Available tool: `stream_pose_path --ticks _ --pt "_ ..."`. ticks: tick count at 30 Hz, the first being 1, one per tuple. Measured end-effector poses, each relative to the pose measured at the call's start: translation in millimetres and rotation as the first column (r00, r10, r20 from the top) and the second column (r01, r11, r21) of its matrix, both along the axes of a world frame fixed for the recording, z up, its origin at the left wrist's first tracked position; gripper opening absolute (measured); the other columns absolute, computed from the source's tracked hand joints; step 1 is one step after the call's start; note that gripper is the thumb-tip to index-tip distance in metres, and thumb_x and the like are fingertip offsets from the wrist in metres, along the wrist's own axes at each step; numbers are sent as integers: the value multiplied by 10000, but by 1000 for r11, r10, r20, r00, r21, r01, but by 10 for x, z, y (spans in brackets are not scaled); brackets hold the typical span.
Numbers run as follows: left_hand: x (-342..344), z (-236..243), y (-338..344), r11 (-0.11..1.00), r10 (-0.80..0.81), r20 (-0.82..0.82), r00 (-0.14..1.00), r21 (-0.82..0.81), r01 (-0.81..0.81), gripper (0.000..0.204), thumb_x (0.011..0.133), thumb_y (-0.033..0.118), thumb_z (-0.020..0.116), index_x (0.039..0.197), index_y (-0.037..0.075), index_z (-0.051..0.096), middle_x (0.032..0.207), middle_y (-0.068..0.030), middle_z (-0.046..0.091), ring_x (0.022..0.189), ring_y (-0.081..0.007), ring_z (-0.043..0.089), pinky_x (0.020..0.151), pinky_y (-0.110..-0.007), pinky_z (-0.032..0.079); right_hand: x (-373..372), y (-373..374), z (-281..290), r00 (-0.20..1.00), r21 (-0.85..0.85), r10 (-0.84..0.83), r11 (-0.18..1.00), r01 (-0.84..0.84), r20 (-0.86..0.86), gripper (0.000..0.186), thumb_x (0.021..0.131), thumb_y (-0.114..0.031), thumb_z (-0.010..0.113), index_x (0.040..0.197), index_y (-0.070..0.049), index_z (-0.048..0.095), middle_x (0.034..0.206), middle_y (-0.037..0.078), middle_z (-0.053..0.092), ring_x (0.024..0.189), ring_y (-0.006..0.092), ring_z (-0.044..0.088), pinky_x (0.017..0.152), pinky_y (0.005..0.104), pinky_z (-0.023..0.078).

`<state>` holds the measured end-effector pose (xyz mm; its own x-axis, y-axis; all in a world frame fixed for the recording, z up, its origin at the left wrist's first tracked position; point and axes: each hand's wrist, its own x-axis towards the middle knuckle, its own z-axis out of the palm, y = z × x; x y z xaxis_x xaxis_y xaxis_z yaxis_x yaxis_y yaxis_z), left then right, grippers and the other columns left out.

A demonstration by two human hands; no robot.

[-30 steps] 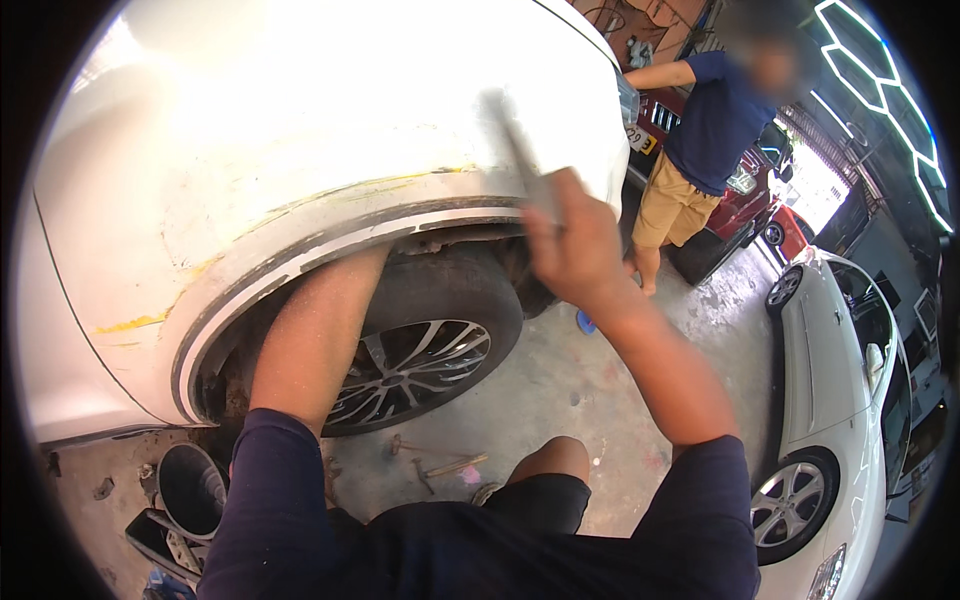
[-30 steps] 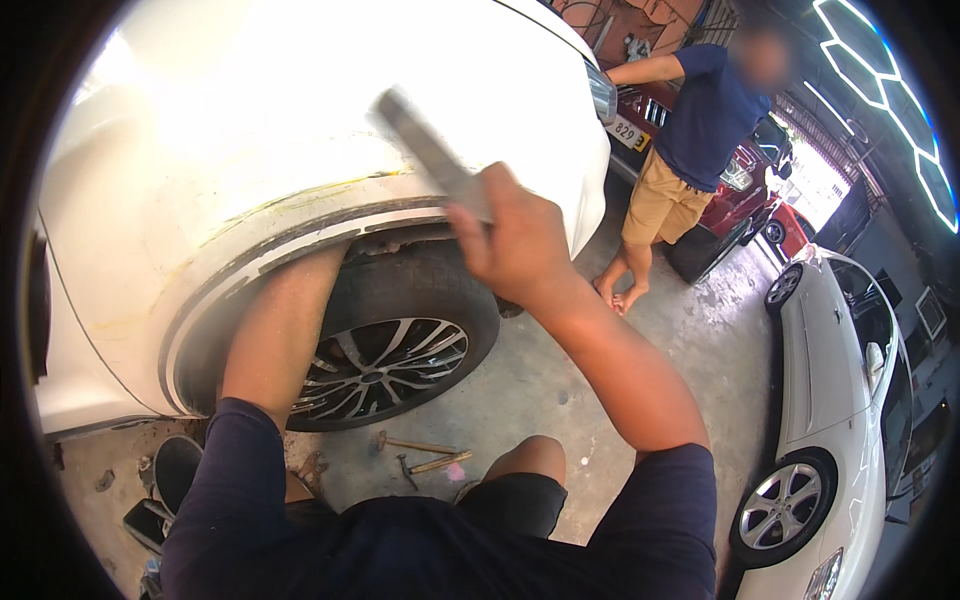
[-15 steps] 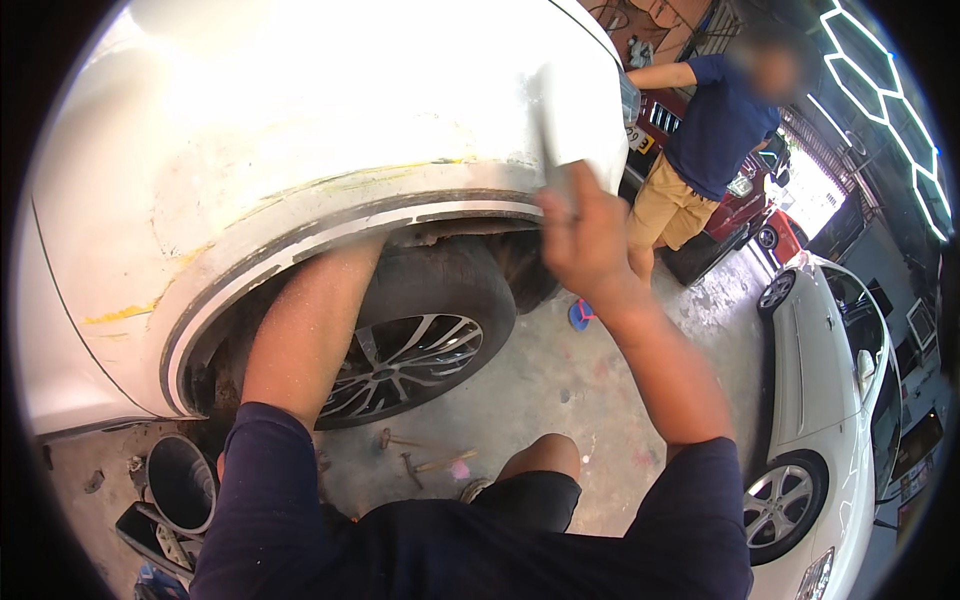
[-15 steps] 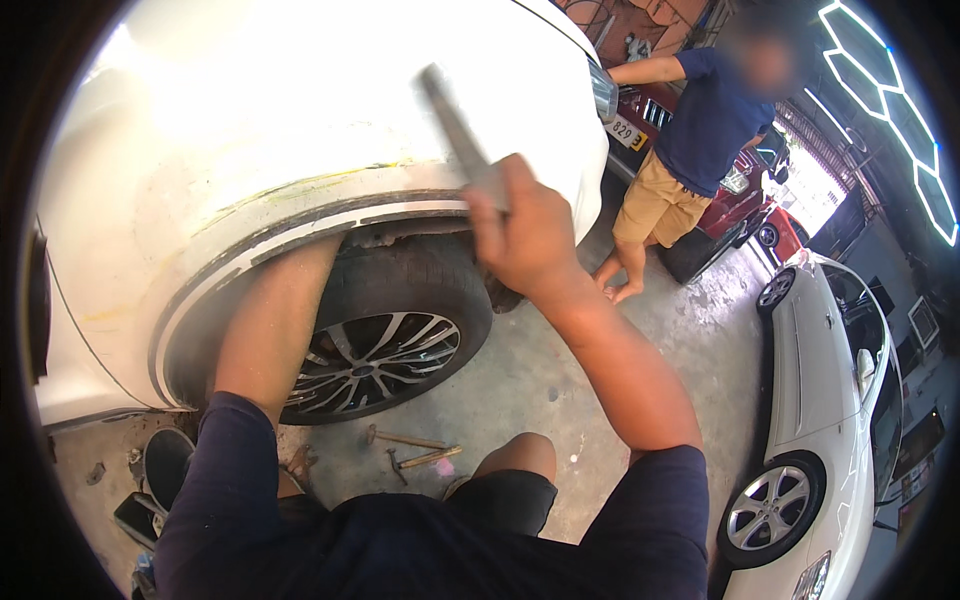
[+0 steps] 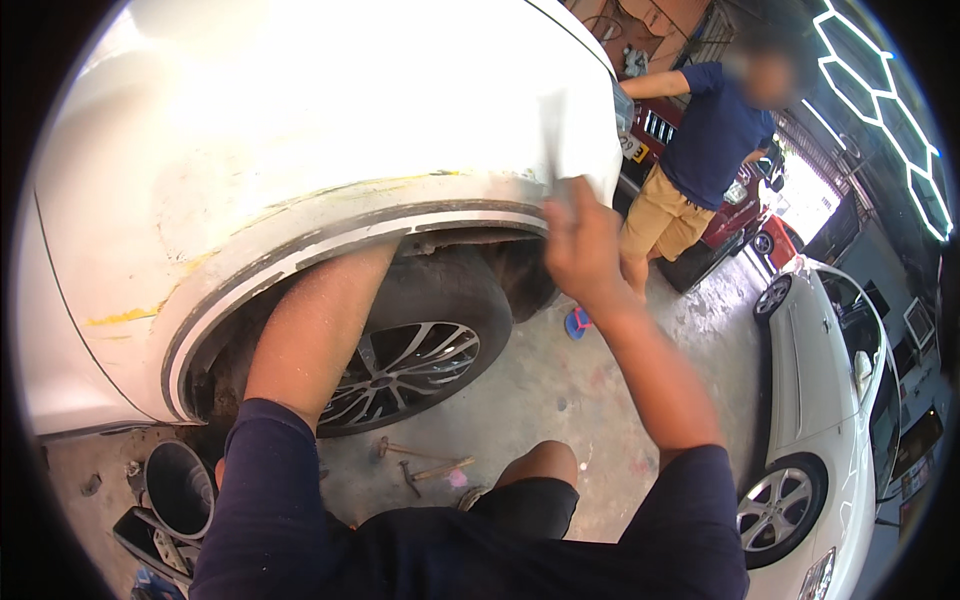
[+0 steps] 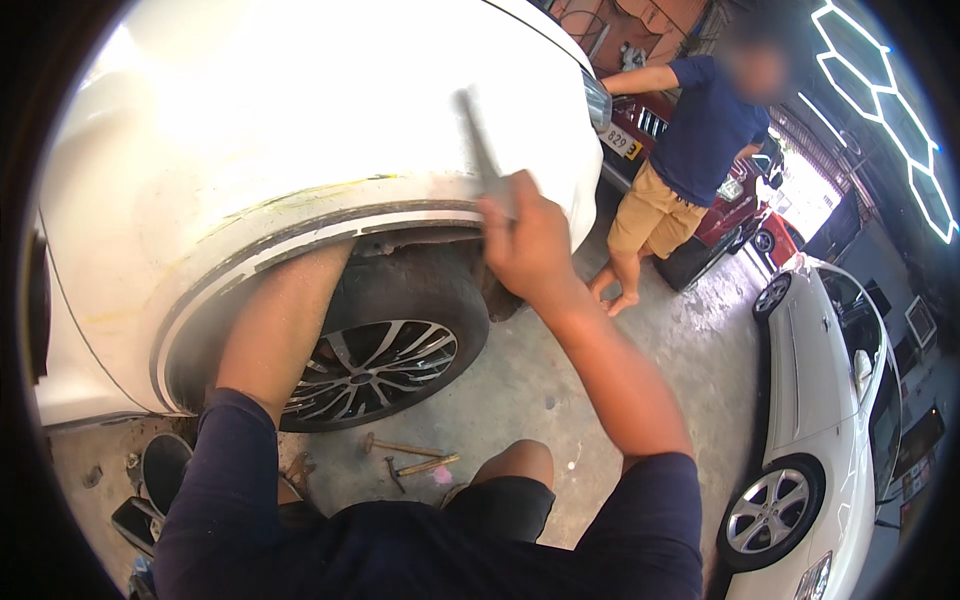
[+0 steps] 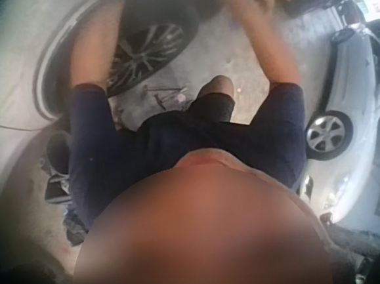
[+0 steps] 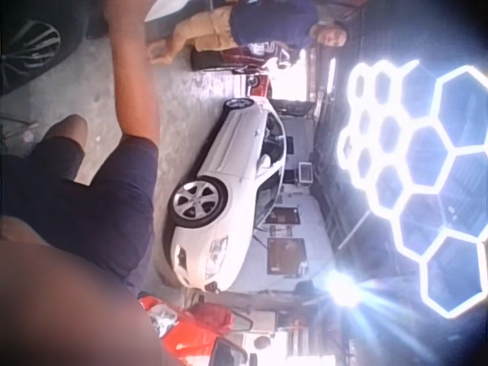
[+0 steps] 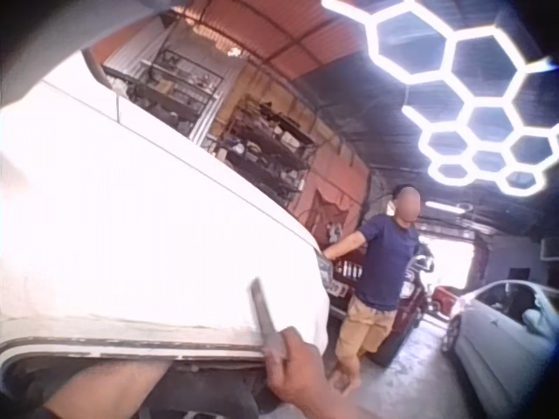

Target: The person uses a metal scraper to remove material from the wheel arch of a white car. They then switch to a hammer to tap the area, likely to smooth out dents or adjust the metal panel. The task involves repetitive scraping and hammering motions on the same section of the vehicle.

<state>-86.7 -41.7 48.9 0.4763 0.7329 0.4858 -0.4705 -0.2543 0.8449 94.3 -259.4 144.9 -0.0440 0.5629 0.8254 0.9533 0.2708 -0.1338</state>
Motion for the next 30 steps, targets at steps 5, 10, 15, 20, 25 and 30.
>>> stream_pose_path --ticks 5,10,15,20,25,30 --pt "0 2 0 1000 0 1 1000 -1 0 679 1046 636 454 1470 119 574 1495 -156 604 1358 -291 586 1149 -452 457 66 15 -47 1000 41 1 999 -2 23 346 1032 -317 669 1011 16 580 675 238 653 649 481 672 608 523 520" --pt "-3 10 -8 1000 -4 -5 1000 3 4 676 1046 633 455 1468 118 576 1493 -156 607 1354 -290 589 1147 -452 459 66 4 -63 974 -145 -163 972 186 155 348 1033 -328 673 1026 10 587 685 247 654 676 483 682 622 523 525" --pt "4 -7 -27 1000 -9 -7 1000 -1 9 673 1047 631 456 1465 118 578 1491 -156 609 1351 -289 592 1145 -452 461 17 -27 -120 996 -96 -63 993 68 56 364 1032 -341 673 1013 16 604 699 246 677 689 482 693 640 534 533" --pt "14 4 -27 1000 -5 -17 1000 2 5 669 1048 628 457 1462 117 580 1489 -156 611 1347 -289 596 1143 -452 463 0 -77 -169 982 85 108 992 -95 -155 360 1035 -336 669 1037 17 595 677 234 672 677 483 689 630 522 535" --pt "29 27 -14 1000 -14 -17 1000 8 14 666 1048 625 457 1460 116 582 1486 -156 613 1344 -288 599 1140 -452 465 -5 -111 -164 968 -103 -162 977 184 191 331 1041 -309 651 1033 15 585 653 216 649 633 455 688 588 494 525" --pt "51 13 -13 1000 -28 -14 999 0 28 663 1049 623 458 1457 116 584 1484 -156 615 1340 -287 602 1138 -452 467 -68 -85 -189 973 -100 -119 985 141 198 373 1033 -355 663 1014 9 585 682 210 667 660 479 673 625 529 530"
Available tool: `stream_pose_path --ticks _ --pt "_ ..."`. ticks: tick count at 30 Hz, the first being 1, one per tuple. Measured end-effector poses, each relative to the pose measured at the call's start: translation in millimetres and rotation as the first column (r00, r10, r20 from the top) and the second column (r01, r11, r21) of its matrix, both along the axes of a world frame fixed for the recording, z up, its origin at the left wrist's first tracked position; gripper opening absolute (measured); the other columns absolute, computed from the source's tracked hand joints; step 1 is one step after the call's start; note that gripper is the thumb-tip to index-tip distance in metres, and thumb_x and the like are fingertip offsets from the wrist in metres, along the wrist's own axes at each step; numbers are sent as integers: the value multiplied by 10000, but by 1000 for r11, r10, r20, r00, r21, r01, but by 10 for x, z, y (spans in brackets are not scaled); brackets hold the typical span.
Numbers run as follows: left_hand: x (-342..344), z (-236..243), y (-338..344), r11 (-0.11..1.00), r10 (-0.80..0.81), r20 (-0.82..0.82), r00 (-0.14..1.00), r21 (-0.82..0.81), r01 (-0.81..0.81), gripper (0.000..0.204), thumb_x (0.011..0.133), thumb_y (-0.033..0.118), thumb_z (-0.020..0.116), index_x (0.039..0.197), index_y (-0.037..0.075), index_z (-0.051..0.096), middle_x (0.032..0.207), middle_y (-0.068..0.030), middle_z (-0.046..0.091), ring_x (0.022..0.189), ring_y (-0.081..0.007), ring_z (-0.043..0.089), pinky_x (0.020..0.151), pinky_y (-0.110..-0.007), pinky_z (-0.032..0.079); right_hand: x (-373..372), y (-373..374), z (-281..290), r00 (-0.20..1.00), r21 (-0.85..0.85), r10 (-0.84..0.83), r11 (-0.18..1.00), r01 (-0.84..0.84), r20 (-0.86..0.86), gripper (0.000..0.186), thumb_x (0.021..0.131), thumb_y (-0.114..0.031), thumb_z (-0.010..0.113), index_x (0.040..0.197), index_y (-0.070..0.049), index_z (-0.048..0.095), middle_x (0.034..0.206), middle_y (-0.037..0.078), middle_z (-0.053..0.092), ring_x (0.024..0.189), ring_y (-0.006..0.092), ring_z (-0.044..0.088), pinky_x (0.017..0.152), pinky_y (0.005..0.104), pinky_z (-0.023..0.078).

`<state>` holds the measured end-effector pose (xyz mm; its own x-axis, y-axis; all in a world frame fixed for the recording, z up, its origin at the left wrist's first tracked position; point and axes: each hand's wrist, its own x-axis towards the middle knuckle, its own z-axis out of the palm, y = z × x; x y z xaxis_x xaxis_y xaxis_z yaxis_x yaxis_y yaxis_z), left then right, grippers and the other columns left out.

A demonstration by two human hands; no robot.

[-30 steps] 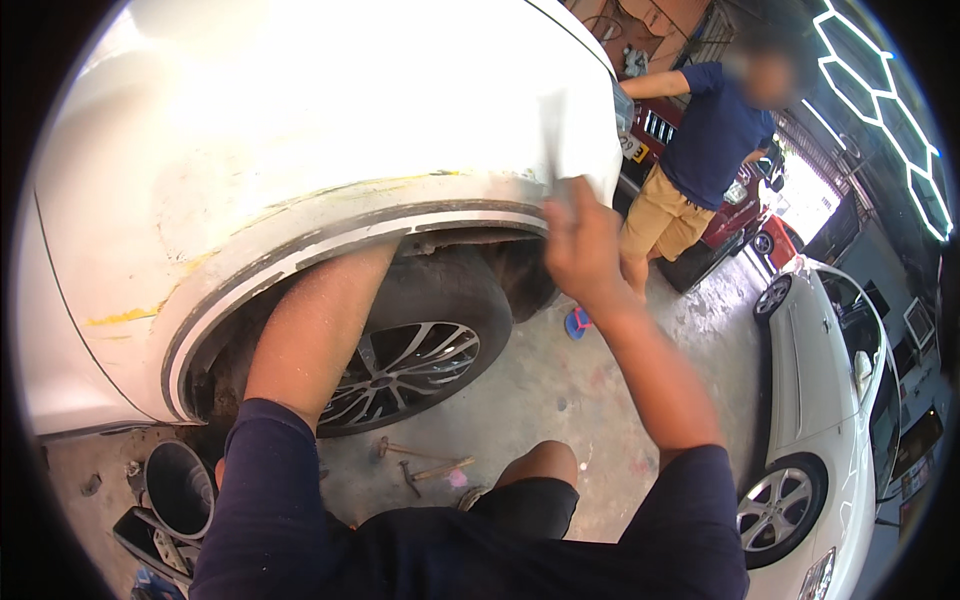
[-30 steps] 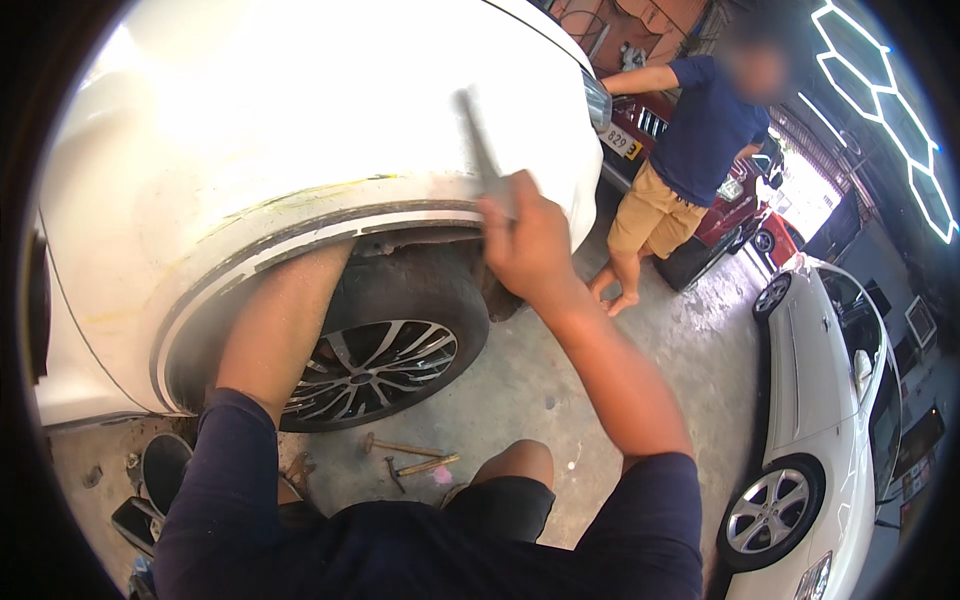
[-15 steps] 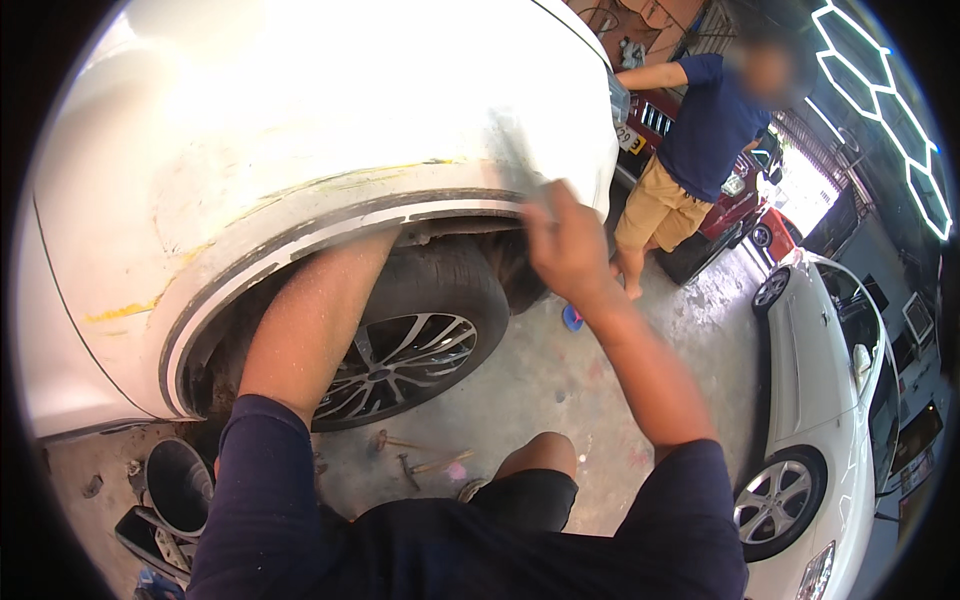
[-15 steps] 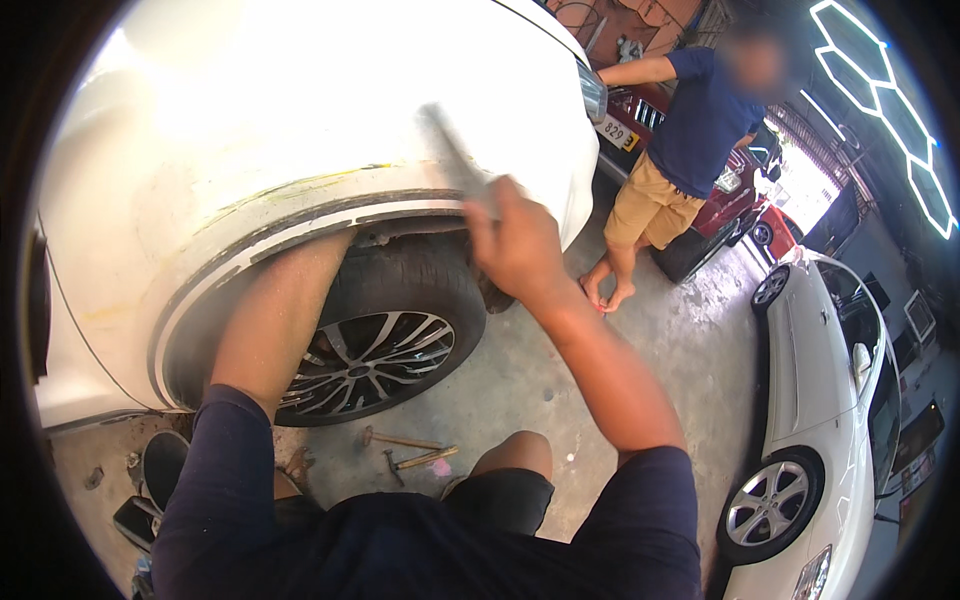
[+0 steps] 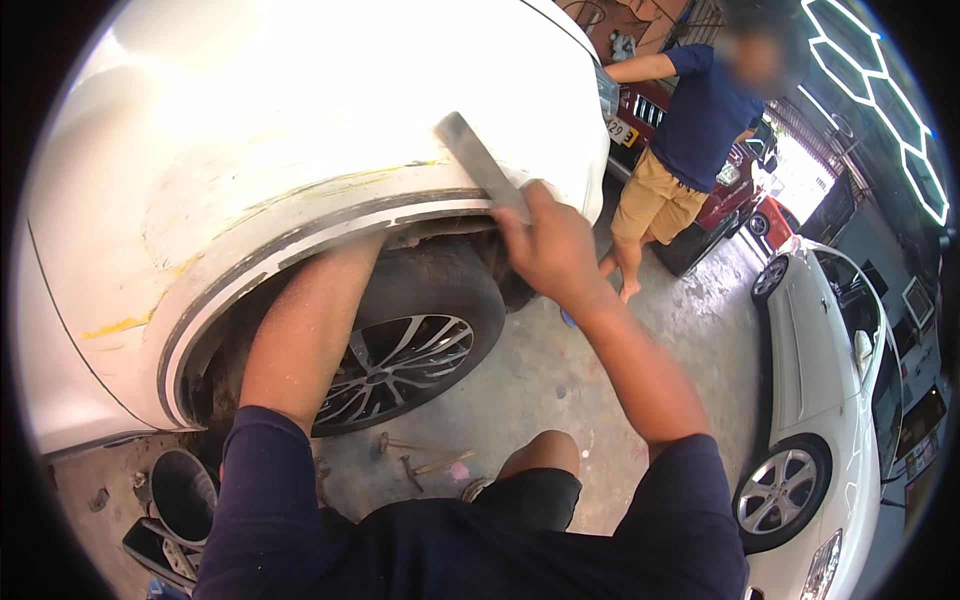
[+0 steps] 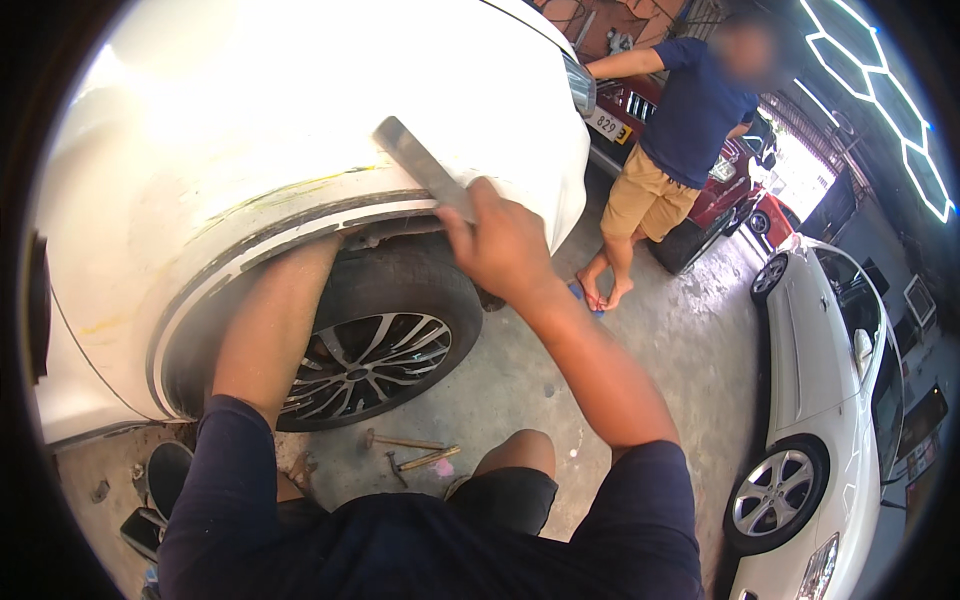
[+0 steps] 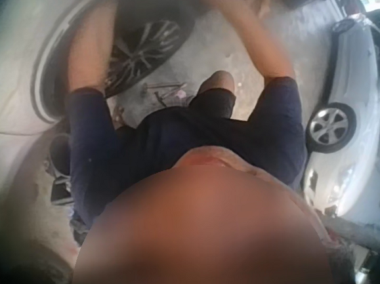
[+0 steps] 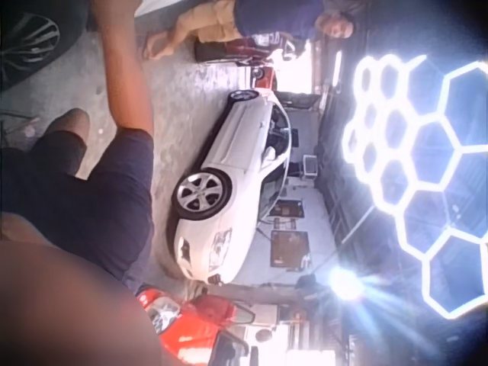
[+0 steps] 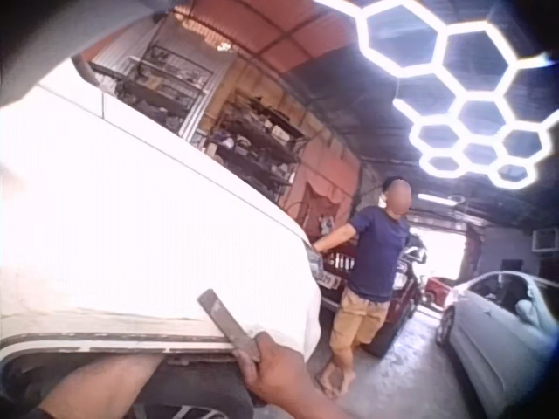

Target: The person uses a metal scraper to remove material from the wheel arch of a white car. They then switch to a hammer to tap the area, likely to smooth out dents or adjust the metal panel. The task involves repetitive scraping and hammering motions on the same section of the vehicle.

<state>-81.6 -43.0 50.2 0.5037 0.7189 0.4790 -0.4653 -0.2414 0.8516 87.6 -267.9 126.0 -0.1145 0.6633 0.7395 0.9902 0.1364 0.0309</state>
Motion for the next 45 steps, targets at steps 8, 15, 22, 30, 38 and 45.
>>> stream_pose_path --ticks 8,15,22,30,38,45 --pt "12 24 11 1000 -18 5 1000 -5 18 658 1050 619 459 1453 115 588 1480 -156 619 1335 -286 607 1135 -452 471 -106 -9 3 1000 -66 -15 998 13 -26 396 1025 -375 676 1016 15 611 666 215 665 655 435 697 626 528 543" --pt "18 52 44 999 -36 6 999 -7 36 653 1051 615 460 1449 114 590 1477 -156 622 1330 -285 612 1132 -451 474 -182 -10 -64 999 32 32 999 -32 -10 404 1008 -392 694 961 -3 595 655 207 656 669 435 699 615 520 532" --pt "30 70 62 999 -47 -12 999 8 47 649 1052 611 461 1446 113 593 1474 -156 625 1325 -284 616 1129 -451 477 -52 73 -308 932 285 274 937 -202 -239 389 1012 -379 687 952 -7 593 660 221 652 664 443 695 603 520 524" --pt "120 195 -53 982 60 -194 979 188 -23 644 1053 607 463 1442 112 597 1471 -156 628 1320 -283 621 1125 -451 480 40 23 -796 630 427 329 904 4 -703 308 1048 -290 675 1006 10 622 653 127 628 587 225 629 572 388 474" --pt "331 420 -376 588 710 -545 445 807 51 639 1054 603 464 1438 111 600 1467 -156 631 1314 -281 626 1122 -451 483 -26 260 -967 849 247 87 967 53 -522 236 1024 -235 696 1041 -20 602 751 179 666 665 396 702 619 419 531" --pt "651 30 -83 881 -66 -283 957 434 189 537 1103 479 432 1436 83 577 1409 -151 638 1299 -268 615 1135 -418 482 -20 364 -1039 810 261 49 956 131 -584 277 1036 -284 681 1037 -19 603 783 244 677 729 485 683 639 494 522"
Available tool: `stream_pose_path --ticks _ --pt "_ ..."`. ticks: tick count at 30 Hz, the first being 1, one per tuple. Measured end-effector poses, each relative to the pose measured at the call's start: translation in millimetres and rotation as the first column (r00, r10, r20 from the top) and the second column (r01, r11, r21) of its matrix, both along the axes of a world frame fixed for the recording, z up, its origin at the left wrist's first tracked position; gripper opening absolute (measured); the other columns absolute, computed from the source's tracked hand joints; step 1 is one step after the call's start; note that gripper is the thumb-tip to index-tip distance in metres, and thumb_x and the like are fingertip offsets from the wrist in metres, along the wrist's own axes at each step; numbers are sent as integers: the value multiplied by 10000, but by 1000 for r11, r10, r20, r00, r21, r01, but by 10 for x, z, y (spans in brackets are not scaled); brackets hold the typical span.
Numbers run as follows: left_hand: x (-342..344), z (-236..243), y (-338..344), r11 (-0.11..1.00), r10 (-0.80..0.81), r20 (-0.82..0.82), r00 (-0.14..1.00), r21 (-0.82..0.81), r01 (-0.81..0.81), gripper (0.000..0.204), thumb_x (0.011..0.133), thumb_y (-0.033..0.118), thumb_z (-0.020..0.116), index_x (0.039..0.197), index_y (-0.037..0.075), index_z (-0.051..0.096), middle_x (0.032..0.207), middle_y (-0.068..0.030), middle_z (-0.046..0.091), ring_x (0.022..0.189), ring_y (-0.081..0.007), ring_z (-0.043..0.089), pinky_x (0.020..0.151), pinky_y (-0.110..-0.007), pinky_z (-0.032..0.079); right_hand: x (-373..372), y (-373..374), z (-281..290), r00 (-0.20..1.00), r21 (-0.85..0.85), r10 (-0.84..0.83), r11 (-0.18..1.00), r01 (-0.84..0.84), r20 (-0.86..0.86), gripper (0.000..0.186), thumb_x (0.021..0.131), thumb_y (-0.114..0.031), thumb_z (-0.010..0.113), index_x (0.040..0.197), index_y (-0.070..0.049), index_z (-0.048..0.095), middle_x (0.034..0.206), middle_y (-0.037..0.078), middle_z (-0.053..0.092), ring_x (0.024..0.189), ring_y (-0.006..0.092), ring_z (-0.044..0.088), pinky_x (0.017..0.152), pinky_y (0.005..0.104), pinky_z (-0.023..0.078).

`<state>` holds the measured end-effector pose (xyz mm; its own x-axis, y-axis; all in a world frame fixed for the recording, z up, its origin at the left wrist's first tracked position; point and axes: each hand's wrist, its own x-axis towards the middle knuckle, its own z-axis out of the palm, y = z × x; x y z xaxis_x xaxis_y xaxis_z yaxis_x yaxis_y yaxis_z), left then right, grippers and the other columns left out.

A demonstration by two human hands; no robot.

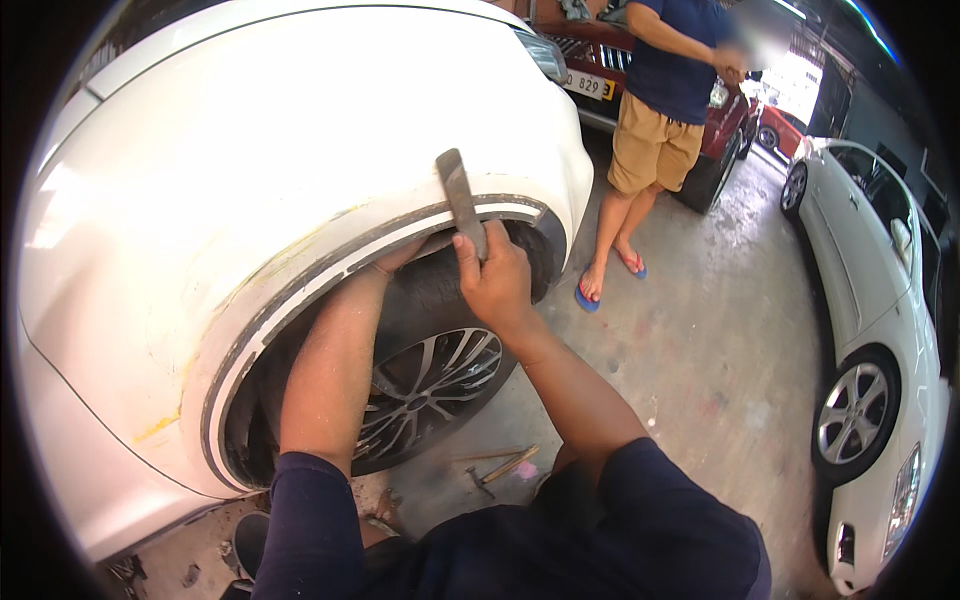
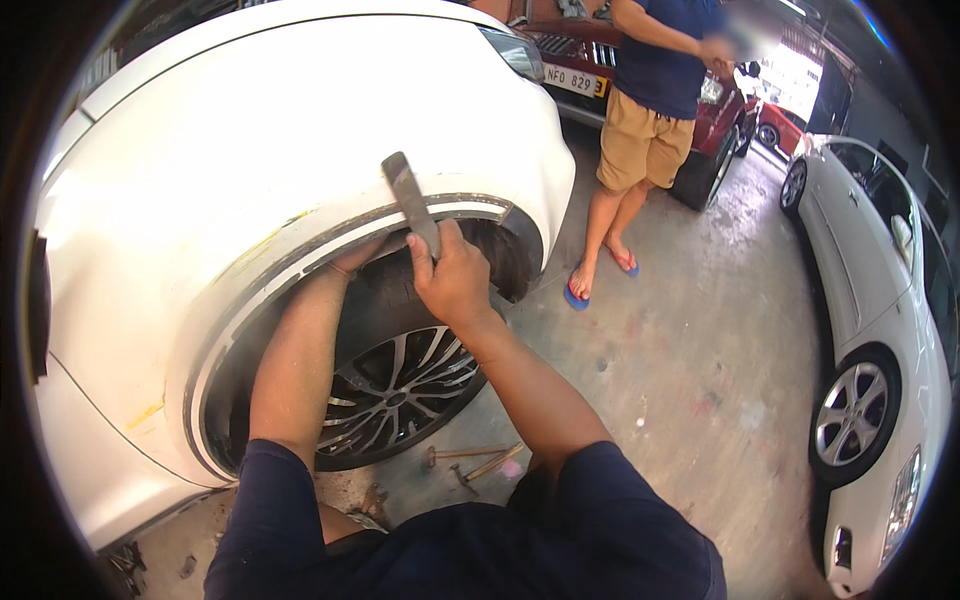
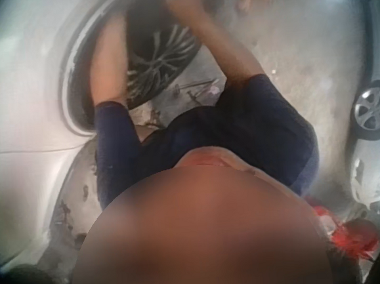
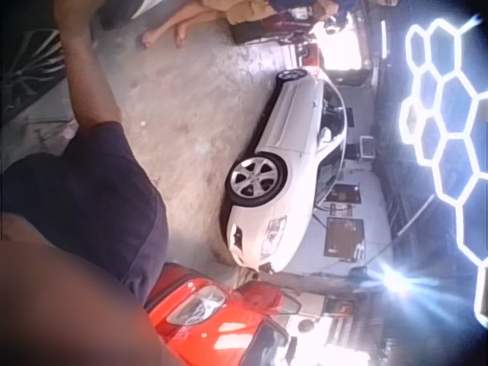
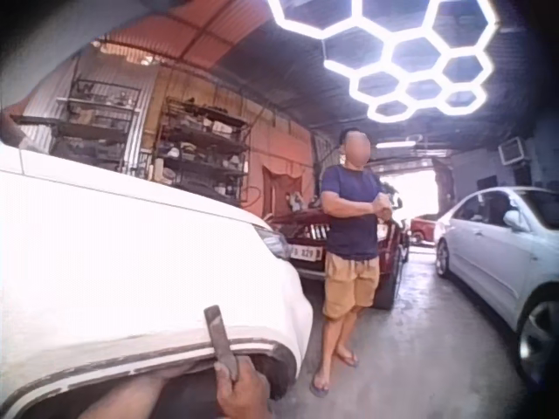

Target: The person uses a metal scraper to remove material from the wheel arch of a white car. They then switch to a hammer to tap the area, likely to smooth out dents or adjust the metal panel. The task involves repetitive scraping and hammering motions on the same section of the vehicle.

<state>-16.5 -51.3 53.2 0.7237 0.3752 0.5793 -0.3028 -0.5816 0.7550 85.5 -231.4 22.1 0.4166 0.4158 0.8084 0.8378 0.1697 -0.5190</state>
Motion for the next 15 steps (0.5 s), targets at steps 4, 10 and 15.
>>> stream_pose_path --ticks 4,10,15 --pt "86 -165 104 658 -384 448 808 -481 579 508 1122 426 409 1444 57 544 1452 -160 592 1353 -270 563 1185 -419 449 -16 39 -64 982 435 182 890 -141 -56 314 1034 -309 696 1054 -7 613 830 281 682 768 503 677 638 495 512" --pt "146 -151 139 590 -450 394 801 -543 598 464 1132 358 394 1442 38 522 1442 -145 577 1357 -269 542 1209 -418 429 -47 76 -96 987 273 127 957 -97 -97 307 1028 -316 693 1002 -29 586 769 223 687 728 462 706 621 490 541" --pt "120 -164 48 922 -279 37 959 -269 279 458 1120 357 429 1457 58 510 1446 -127 571 1365 -289 528 1206 -463 432 -86 50 -94 999 80 33 996 -31 -30 275 1017 -285 711 1028 -35 596 766 196 685 683 421 712 603 446 542"
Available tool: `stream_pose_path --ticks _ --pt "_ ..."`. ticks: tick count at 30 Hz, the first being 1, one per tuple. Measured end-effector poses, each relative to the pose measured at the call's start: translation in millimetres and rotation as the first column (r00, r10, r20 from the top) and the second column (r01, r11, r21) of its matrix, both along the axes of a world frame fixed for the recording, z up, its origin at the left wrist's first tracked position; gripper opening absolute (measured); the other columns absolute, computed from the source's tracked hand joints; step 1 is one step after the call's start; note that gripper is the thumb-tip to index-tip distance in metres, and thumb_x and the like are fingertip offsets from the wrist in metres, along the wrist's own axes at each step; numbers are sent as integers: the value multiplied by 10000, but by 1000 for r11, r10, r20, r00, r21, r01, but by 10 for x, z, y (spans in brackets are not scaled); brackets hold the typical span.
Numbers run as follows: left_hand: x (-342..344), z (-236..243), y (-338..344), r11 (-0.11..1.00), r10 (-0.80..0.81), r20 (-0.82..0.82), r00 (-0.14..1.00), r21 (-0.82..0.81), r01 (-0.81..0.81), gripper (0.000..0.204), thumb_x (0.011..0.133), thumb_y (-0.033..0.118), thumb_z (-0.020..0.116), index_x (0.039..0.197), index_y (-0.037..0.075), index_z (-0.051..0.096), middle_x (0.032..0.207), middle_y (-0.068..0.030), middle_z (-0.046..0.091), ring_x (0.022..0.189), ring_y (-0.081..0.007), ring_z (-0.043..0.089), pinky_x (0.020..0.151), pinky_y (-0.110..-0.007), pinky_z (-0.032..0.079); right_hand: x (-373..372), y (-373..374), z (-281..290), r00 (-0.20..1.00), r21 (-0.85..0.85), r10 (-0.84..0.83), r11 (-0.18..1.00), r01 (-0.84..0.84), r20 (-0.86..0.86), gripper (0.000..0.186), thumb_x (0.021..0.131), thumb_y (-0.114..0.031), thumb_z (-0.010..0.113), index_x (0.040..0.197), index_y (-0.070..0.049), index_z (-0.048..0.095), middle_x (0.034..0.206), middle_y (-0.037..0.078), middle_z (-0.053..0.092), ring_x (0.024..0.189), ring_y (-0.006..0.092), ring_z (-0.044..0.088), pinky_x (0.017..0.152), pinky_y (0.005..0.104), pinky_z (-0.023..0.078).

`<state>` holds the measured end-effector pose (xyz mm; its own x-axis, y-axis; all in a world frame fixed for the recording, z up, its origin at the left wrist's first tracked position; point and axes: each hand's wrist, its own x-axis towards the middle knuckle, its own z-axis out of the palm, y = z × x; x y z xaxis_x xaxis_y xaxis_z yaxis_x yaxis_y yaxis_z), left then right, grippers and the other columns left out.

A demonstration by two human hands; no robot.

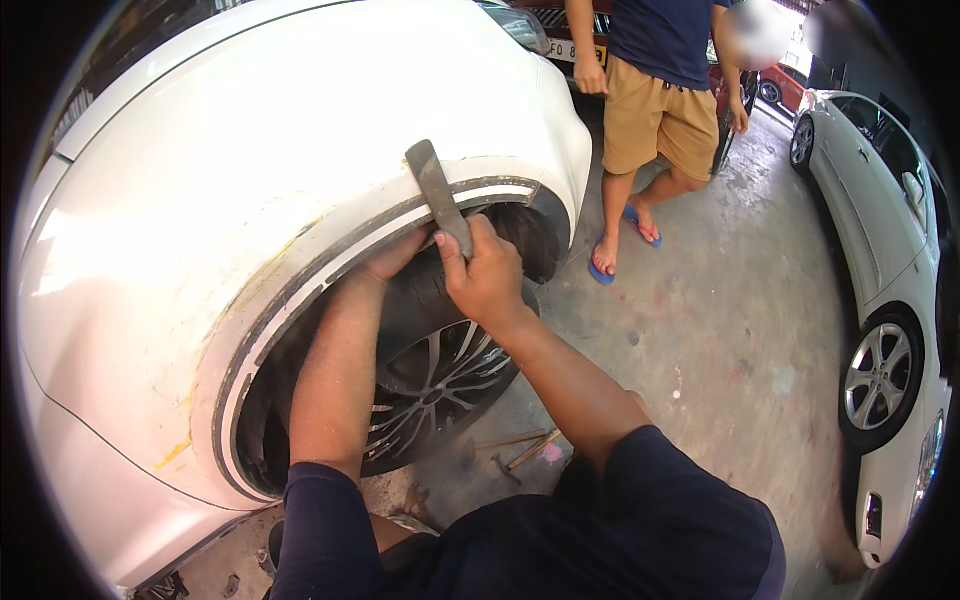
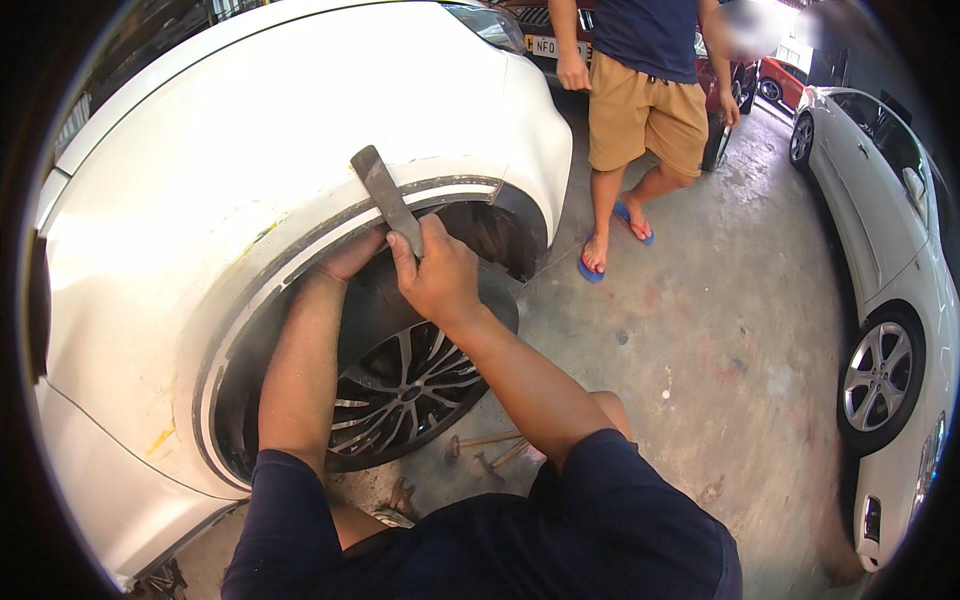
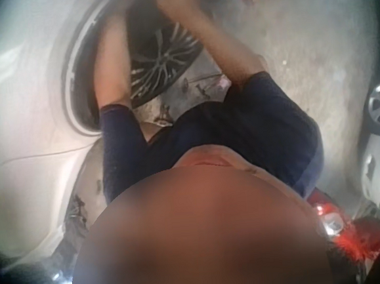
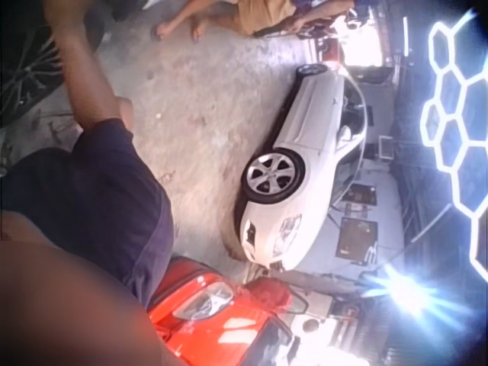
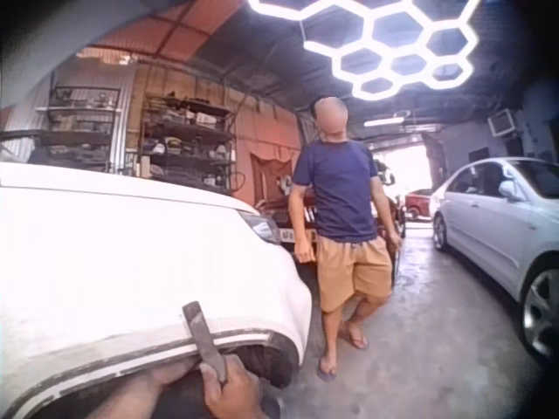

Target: The person uses a metal scraper to remove material from the wheel arch of a white car. They then switch to a hammer to tap the area, likely to smooth out dents or adjust the metal panel. The task involves repetitive scraping and hammering motions on the same section of the vehicle.

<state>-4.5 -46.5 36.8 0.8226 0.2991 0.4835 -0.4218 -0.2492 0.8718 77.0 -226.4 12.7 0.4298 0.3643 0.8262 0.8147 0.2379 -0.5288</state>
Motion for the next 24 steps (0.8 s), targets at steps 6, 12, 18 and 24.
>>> stream_pose_path --ticks 6,12,18,24 --pt "-61 -7 -33 937 268 -46 962 243 -249 473 1102 349 474 1472 55 507 1472 -124 565 1382 -299 512 1227 -479 403 -15 4 -22 998 190 54 980 -49 -19 262 990 -260 726 1030 -31 606 785 215 695 736 482 699 628 513 537" --pt "-103 -11 -97 653 -454 437 776 -430 624 503 1075 409 524 1478 106 532 1464 -113 589 1377 -298 516 1211 -541 400 -9 41 43 990 347 117 928 -135 73 265 989 -273 727 1047 -35 628 825 226 712 763 488 703 657 518 542" --pt "-112 -114 -192 875 -143 269 952 -415 249 505 1105 397 473 1495 79 514 1538 -156 536 1407 -325 521 1167 -562 472 8 39 -5 993 118 89 990 -80 -80 262 1036 -275 685 1044 -16 643 825 228 700 773 440 724 653 488 535" --pt "-105 -365 -221 666 -87 516 852 -606 435 573 1066 513 506 1455 94 547 1493 -134 580 1392 -311 524 1173 -562 436 391 -181 -288 999 45 3 999 -1 -32 345 1104 -329 600 1027 6 608 645 38 536 561 141 545 525 298 402"
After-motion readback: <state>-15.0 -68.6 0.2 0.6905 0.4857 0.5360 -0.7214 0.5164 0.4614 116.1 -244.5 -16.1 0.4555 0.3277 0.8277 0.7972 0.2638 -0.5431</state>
